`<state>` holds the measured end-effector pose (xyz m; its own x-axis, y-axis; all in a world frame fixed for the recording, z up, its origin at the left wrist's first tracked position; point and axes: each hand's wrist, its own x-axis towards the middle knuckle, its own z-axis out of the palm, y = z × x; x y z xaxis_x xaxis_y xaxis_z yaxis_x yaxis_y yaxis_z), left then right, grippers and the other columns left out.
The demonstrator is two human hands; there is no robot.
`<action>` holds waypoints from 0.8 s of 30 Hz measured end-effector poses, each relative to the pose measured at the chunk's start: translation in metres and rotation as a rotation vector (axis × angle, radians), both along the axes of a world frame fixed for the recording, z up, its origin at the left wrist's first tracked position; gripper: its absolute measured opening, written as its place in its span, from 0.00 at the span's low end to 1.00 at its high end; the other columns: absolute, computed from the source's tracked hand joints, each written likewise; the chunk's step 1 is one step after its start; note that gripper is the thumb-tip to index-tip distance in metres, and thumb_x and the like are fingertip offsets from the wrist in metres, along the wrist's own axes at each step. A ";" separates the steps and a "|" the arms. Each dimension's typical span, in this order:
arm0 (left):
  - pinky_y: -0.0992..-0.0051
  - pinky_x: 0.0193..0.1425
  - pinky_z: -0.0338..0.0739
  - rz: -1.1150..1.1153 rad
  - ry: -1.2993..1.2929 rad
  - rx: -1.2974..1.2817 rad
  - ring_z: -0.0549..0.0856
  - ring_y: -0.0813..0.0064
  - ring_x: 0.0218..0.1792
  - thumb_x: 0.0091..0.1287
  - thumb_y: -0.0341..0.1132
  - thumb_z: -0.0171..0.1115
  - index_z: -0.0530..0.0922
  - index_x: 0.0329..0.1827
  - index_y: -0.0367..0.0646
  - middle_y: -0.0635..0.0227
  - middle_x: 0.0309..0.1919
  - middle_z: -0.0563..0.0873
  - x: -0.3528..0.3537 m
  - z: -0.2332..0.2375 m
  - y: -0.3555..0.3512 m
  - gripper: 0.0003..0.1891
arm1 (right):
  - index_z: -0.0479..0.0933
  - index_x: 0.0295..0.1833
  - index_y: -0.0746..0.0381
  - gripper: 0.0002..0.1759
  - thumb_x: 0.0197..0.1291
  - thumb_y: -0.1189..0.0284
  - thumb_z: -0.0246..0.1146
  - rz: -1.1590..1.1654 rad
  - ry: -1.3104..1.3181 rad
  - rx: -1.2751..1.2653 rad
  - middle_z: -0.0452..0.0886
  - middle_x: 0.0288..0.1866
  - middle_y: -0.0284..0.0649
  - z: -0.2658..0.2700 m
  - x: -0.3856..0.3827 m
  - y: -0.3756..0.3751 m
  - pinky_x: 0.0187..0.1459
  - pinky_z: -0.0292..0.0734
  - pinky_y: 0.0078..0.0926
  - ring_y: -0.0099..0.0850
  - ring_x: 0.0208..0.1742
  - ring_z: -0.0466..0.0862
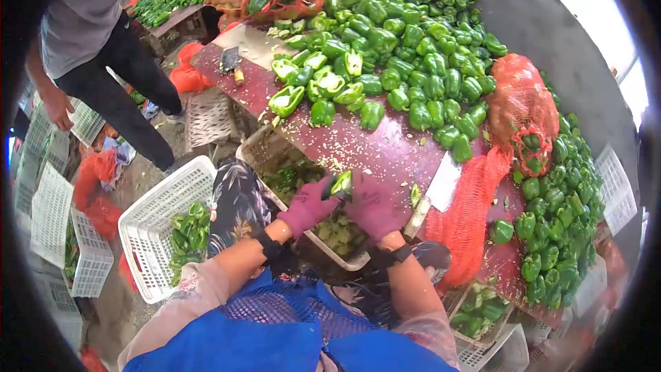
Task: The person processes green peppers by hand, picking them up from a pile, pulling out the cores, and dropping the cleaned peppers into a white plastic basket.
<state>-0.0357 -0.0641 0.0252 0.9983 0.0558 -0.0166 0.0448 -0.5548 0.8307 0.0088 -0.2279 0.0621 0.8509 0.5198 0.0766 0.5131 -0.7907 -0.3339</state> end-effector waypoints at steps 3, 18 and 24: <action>0.70 0.38 0.79 -0.007 0.098 -0.037 0.85 0.71 0.30 0.65 0.46 0.63 0.75 0.62 0.45 0.57 0.33 0.86 0.003 -0.024 0.010 0.24 | 0.67 0.55 0.66 0.27 0.53 0.64 0.65 0.029 0.001 -0.002 0.78 0.44 0.51 -0.007 -0.004 0.000 0.41 0.79 0.42 0.50 0.42 0.82; 0.67 0.45 0.80 0.124 0.055 -0.177 0.86 0.63 0.37 0.62 0.44 0.62 0.79 0.56 0.39 0.51 0.38 0.86 0.022 -0.015 0.007 0.23 | 0.75 0.46 0.65 0.21 0.55 0.59 0.62 -0.137 0.100 0.236 0.82 0.35 0.55 -0.037 0.014 0.006 0.43 0.79 0.46 0.50 0.39 0.84; 0.76 0.43 0.80 0.215 0.131 -0.620 0.83 0.78 0.39 0.63 0.38 0.65 0.78 0.58 0.34 0.62 0.43 0.86 0.033 -0.033 0.040 0.22 | 0.77 0.52 0.64 0.23 0.62 0.57 0.59 -0.389 1.043 1.356 0.83 0.31 0.44 -0.057 0.047 -0.016 0.37 0.78 0.39 0.39 0.29 0.82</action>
<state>-0.0029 -0.0243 -0.0082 0.9537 0.1941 -0.2296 0.2228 0.0564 0.9732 0.0555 -0.2439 0.0052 0.8707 0.3292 -0.3654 -0.4609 0.2866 -0.8399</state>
